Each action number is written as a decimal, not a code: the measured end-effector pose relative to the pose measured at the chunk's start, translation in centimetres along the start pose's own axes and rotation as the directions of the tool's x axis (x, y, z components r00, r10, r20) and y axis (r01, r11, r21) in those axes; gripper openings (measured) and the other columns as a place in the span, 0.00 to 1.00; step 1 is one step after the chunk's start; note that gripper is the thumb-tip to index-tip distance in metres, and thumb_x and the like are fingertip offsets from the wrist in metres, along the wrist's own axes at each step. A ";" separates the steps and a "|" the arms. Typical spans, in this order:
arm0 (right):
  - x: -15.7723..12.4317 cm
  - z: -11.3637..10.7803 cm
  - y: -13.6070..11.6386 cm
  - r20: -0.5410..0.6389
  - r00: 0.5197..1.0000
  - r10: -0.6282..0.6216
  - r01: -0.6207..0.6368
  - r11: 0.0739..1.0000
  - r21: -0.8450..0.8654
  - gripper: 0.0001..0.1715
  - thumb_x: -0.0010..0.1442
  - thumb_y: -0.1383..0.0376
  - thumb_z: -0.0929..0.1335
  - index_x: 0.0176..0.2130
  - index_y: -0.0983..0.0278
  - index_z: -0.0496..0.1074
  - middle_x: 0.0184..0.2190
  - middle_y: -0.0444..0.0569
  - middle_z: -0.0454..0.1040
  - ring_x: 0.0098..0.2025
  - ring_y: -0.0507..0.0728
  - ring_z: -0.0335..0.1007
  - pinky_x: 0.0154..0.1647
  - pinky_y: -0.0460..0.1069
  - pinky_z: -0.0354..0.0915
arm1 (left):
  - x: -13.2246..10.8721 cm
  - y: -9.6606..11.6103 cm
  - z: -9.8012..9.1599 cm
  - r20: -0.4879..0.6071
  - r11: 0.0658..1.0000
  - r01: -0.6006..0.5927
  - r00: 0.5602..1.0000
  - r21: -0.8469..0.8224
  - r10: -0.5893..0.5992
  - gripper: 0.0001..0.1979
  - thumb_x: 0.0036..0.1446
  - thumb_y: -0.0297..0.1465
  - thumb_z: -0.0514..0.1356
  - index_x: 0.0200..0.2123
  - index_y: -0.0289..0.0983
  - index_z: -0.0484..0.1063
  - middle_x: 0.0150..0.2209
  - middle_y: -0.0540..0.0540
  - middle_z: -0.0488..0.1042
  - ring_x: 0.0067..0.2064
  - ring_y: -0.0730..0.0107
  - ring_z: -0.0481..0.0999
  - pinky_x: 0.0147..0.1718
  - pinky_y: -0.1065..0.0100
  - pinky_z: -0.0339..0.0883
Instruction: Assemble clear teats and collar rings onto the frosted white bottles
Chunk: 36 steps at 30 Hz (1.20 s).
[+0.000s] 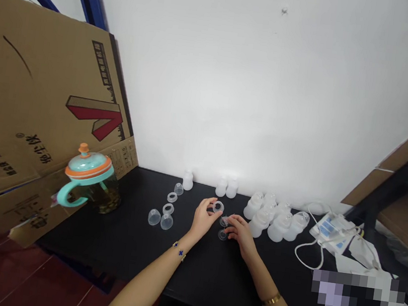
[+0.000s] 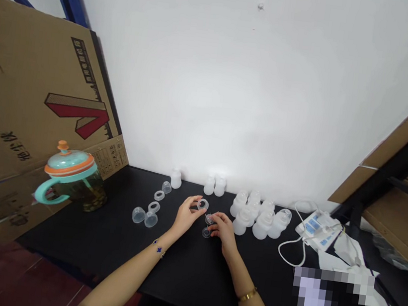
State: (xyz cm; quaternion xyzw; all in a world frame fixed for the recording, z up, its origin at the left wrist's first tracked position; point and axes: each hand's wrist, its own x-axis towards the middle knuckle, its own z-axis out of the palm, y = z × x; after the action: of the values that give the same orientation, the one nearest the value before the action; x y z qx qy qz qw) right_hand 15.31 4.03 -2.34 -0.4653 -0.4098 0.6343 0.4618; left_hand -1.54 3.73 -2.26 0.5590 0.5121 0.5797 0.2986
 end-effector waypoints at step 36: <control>-0.3 -0.1 0.1 -0.026 0.958 -0.285 0.284 0.958 -0.037 0.25 0.45 0.50 0.80 0.38 0.62 0.78 0.40 0.50 0.80 0.38 0.60 0.78 0.40 0.54 0.75 | -1.4 2.2 0.2 0.083 0.967 -0.224 0.973 0.124 0.215 0.16 0.60 0.34 0.64 0.51 0.41 0.73 0.49 0.45 0.75 0.44 0.66 0.76 0.36 0.67 0.74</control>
State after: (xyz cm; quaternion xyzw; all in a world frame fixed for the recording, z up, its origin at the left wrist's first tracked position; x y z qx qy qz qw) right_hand 15.42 3.67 -2.40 -0.4189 -0.4756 0.5470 0.5469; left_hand -0.55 1.84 -0.74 0.6506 0.4736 0.5544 0.2124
